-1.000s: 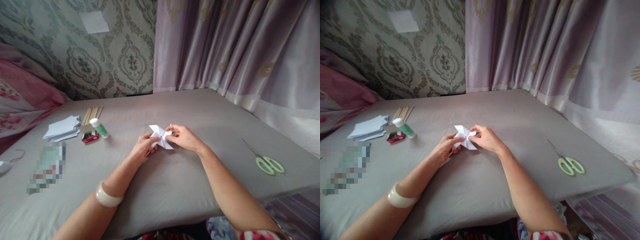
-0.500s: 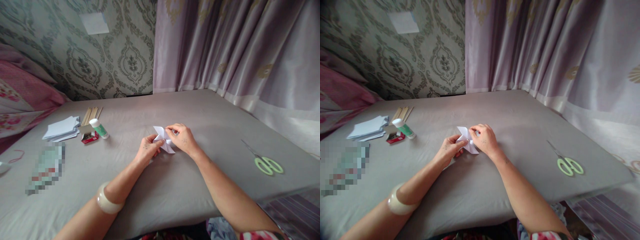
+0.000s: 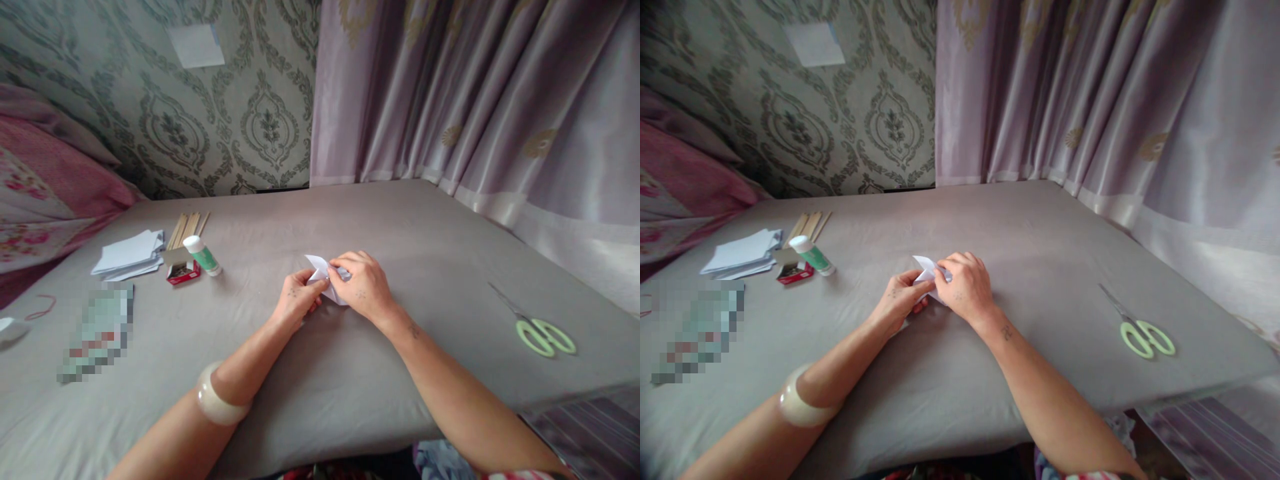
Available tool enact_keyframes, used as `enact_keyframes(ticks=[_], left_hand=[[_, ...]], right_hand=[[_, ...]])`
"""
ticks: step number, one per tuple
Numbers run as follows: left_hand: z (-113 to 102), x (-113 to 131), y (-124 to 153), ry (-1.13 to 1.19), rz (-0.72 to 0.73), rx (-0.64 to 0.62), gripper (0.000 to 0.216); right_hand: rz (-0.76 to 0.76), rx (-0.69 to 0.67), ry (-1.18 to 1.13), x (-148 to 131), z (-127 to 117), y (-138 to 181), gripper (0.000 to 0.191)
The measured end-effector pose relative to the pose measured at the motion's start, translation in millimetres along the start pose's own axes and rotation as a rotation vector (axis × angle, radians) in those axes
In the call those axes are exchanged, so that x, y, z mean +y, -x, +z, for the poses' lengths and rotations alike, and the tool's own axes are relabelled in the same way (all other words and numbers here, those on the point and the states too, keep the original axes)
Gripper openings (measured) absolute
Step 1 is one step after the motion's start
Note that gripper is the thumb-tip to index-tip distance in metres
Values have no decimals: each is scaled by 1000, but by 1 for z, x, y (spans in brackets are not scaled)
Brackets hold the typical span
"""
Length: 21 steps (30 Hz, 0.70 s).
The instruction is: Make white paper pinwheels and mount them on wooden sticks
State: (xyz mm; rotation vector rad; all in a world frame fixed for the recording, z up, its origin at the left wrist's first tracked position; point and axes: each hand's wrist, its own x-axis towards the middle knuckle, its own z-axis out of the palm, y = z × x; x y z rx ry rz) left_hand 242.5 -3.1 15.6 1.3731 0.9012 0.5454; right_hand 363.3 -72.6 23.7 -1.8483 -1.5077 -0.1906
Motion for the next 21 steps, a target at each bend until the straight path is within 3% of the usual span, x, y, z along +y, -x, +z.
enact_keyframes(ticks=[10,16,21], left_hand=[[-2,-4,-4,5,1,5,10],[-2,-5,-2,5,14,-19,14],[1,-4,1,-29,46,-15,8]], right_hand=[[-45,-90,23,-6,-3,3,25],[-125,24,-5,-1,-10,-1,40],[-236,-72,84,-6,-7,2,43]])
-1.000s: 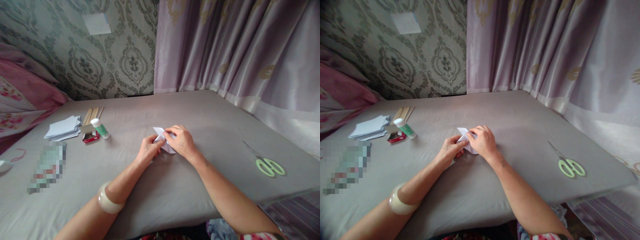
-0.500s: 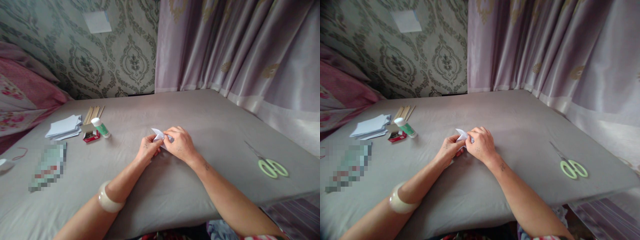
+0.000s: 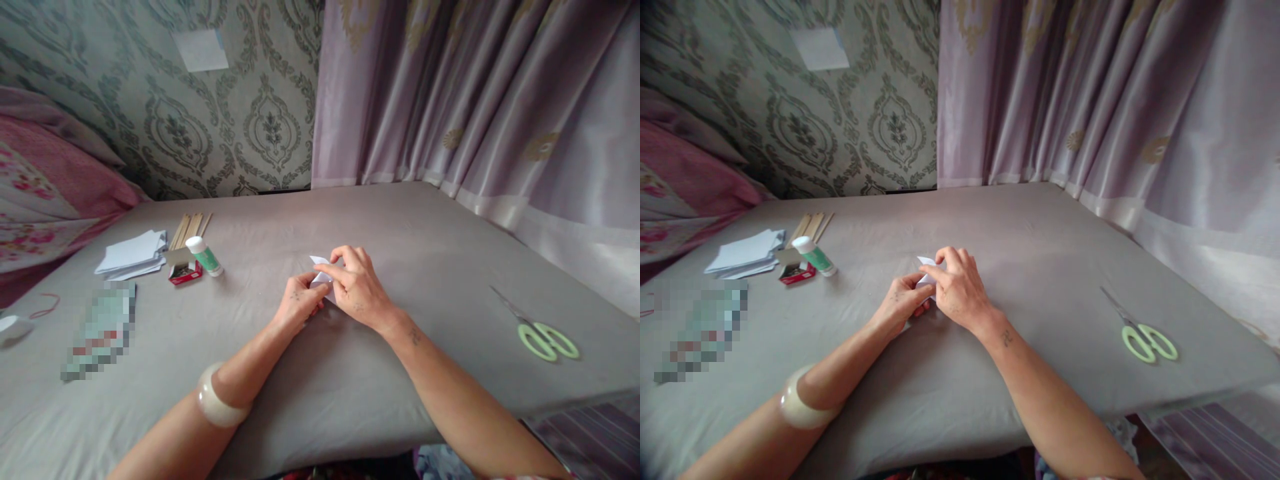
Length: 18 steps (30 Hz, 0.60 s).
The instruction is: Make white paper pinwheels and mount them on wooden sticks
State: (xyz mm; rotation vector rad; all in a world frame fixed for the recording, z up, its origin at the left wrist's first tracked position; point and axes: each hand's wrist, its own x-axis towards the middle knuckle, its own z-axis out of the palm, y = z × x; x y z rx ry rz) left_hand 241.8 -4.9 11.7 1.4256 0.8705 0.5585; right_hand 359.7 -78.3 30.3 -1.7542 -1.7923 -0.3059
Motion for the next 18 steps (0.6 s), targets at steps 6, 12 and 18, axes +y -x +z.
enact_keyframes(ticks=[6,12,18], left_hand=[[1,3,1,4,-19,15,7],[-1,1,-1,32,-40,25,7],[-1,2,-2,17,-55,29,8]], right_hand=[[-32,-43,58,-4,2,2,35],[-51,-78,66,-2,4,3,37],[-59,-71,69,-2,4,3,31]])
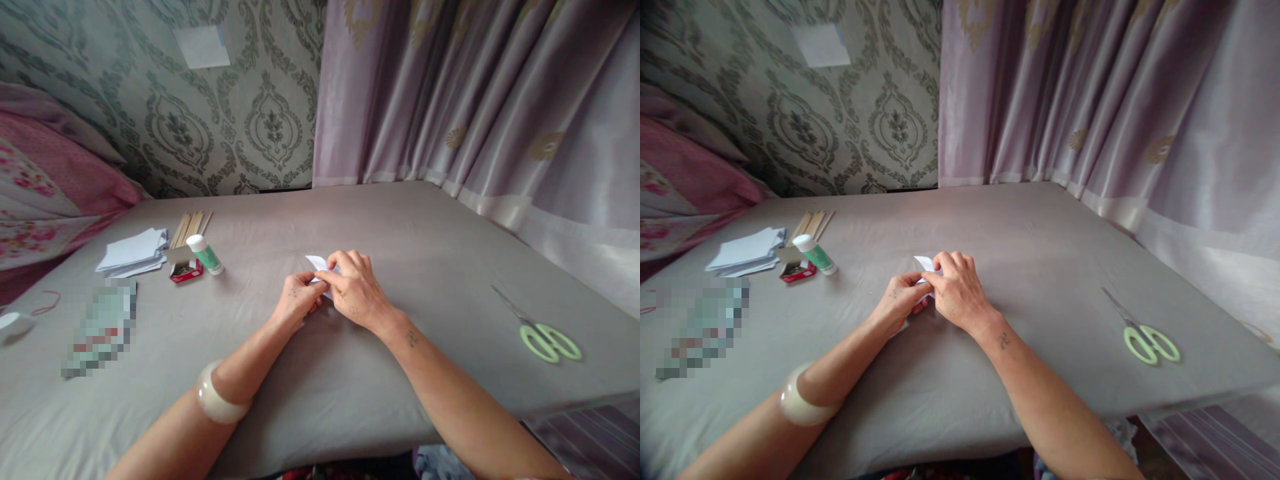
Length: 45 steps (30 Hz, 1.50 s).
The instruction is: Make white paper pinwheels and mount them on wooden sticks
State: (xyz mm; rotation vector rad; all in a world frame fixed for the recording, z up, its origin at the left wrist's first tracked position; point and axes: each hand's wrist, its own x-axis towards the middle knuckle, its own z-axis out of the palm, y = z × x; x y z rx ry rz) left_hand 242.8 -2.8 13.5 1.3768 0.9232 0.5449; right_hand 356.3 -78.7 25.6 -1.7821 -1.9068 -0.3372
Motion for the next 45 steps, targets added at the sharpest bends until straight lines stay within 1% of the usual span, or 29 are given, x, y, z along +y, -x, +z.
enact_keyframes(ticks=[5,10,15,17,19,21,23,24,26,28,30,32,36,41,45], left_hand=[[0,-1,-1,-18,2,6,8],[-1,-3,-2,-34,-2,-18,7],[-2,-2,-2,-17,-20,-20,9],[-3,0,-2,8,-21,-21,9],[-6,3,-3,60,-29,-29,13],[-9,6,-4,136,-38,-36,16],[-12,9,-5,215,-30,-32,18],[-13,10,-6,247,-18,-25,18],[-15,10,-7,293,17,-3,17],[-16,10,-8,325,44,23,17],[-16,8,-9,356,55,47,17],[-15,7,-9,376,53,59,18],[-14,7,-9,367,62,40,19],[-12,8,-7,364,70,31,21],[-11,8,-6,361,67,26,22]], right_hand=[[5,-10,4,0,0,0,28],[15,-29,5,-1,1,0,25],[24,-17,-21,-1,2,0,28],[48,42,-73,1,2,-1,35],[100,153,-149,3,0,-3,42],[160,275,-224,5,-2,-4,39],[194,328,-280,5,-3,-5,28],[200,318,-294,4,-3,-5,22],[199,245,-278,-1,-3,-4,13],[189,166,-213,-6,-1,-3,18],[168,128,-143,-10,0,-2,22],[151,132,-96,-12,2,-1,19],[155,170,-67,-10,3,-2,15],[172,191,-110,-9,4,-2,11],[214,200,-167,-9,6,-2,12]])
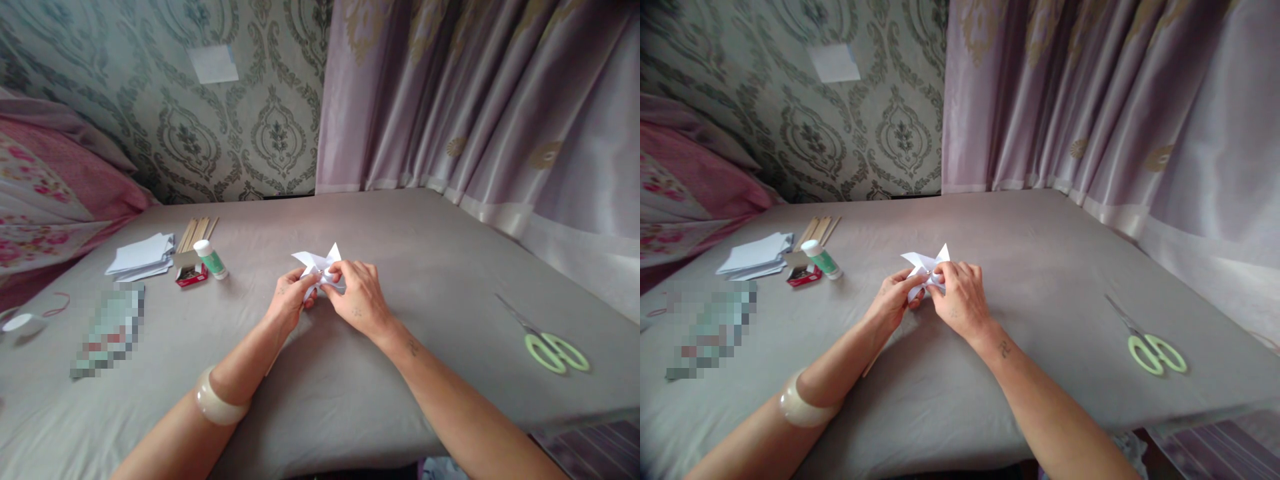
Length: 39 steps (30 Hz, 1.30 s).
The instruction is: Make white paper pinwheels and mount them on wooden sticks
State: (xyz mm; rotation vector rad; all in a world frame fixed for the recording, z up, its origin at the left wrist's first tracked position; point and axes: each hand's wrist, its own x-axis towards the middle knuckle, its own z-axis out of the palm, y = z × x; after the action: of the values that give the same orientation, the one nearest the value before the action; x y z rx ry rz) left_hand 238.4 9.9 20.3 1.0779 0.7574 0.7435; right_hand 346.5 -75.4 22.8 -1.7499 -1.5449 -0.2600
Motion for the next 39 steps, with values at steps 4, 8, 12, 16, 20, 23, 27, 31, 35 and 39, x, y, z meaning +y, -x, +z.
enact_keyframes(ticks=[4,8,12,16,20,23,27,31,35,39], left_hand=[[0,1,1,-9,-22,8,24],[1,2,2,-31,-33,-11,34],[1,4,3,-17,-51,1,44],[1,3,0,44,-35,17,38],[-3,10,-5,196,-19,113,32],[-9,21,-8,333,23,191,26],[-15,34,-6,462,105,243,23],[-16,35,-2,520,137,245,22],[-13,33,1,534,165,221,24],[-11,34,4,505,190,154,35]], right_hand=[[67,9,-29,2,1,-1,15],[111,34,-51,3,3,-1,21],[125,58,-64,5,6,0,29],[106,74,-62,3,6,-1,39],[88,190,-119,-4,-2,-2,39],[179,196,-242,-11,-4,0,24],[348,-230,-536,-23,12,10,30],[328,-507,-634,-40,26,20,28],[303,-627,-589,-52,26,24,24],[326,-662,-629,-52,27,23,23]])
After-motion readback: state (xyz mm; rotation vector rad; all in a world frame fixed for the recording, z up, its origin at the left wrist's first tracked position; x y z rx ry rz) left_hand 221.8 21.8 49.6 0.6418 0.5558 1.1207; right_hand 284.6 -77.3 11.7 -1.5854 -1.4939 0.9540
